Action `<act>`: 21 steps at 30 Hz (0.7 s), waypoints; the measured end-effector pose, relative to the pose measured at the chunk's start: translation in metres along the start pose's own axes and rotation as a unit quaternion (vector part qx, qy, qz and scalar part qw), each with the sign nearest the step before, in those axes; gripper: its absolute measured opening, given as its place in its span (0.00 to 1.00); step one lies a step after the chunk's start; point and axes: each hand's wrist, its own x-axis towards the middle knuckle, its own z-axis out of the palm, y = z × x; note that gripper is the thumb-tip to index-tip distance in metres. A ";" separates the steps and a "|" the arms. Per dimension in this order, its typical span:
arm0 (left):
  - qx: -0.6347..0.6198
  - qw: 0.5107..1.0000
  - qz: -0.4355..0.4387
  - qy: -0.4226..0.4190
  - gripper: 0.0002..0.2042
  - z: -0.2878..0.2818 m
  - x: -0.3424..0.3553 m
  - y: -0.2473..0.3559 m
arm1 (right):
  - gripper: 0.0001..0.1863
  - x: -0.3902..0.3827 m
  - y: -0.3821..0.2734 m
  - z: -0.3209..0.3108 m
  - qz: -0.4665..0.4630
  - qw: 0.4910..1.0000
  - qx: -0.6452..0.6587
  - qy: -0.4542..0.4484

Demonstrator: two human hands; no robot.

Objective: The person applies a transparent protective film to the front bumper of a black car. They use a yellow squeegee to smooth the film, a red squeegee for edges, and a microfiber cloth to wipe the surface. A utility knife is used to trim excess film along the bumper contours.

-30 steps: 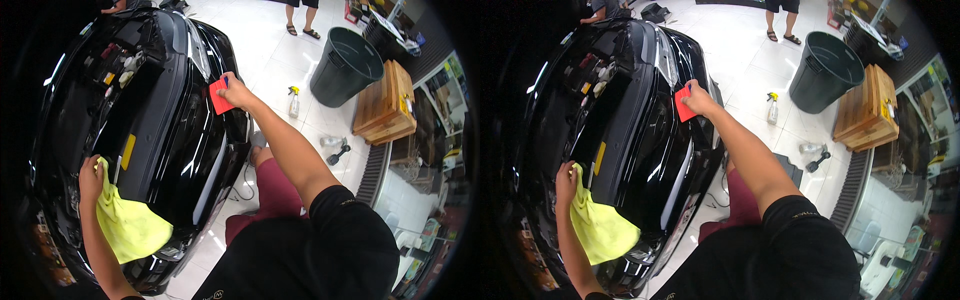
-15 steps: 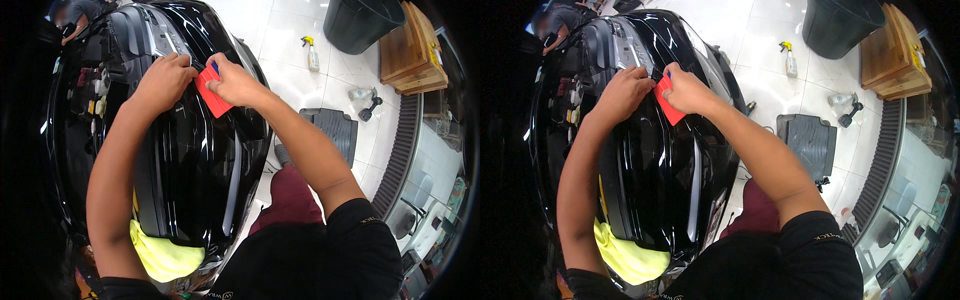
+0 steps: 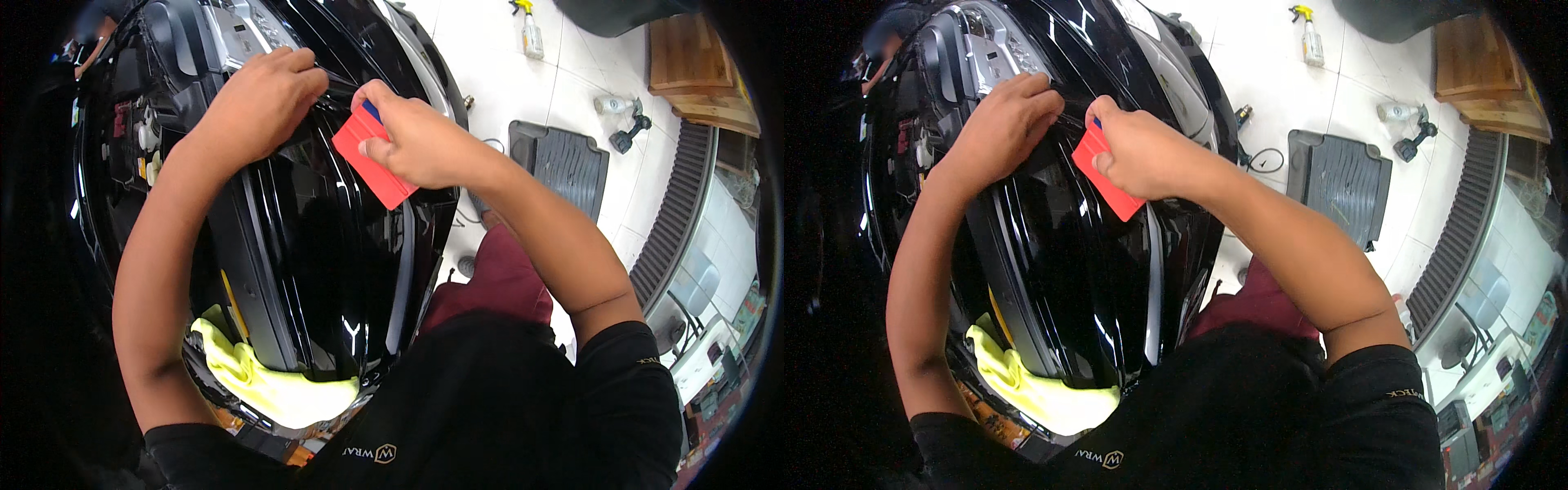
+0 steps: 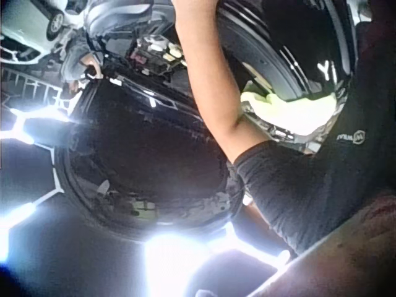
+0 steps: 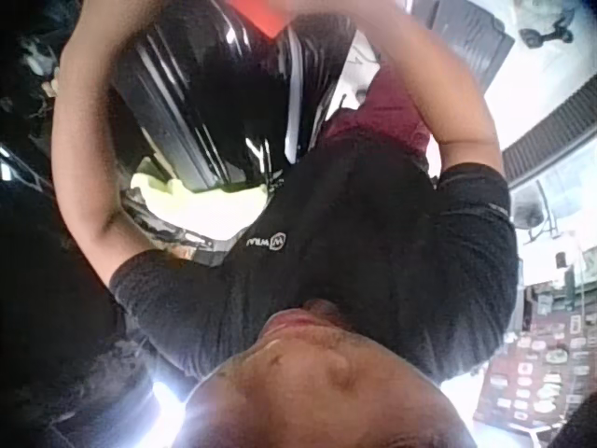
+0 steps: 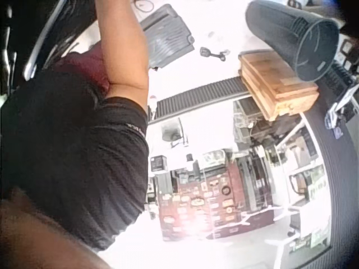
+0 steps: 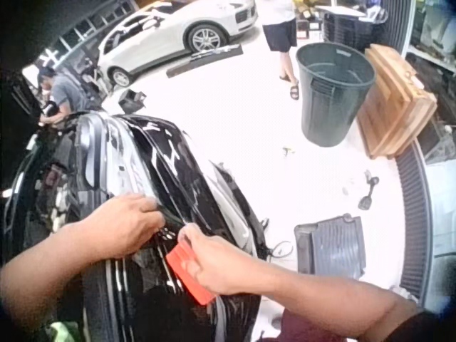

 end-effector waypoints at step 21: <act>-0.010 0.984 -0.167 0.063 0.10 -0.055 -0.074 0.043 | 0.24 -0.145 -0.009 0.153 0.093 0.979 0.111 0.143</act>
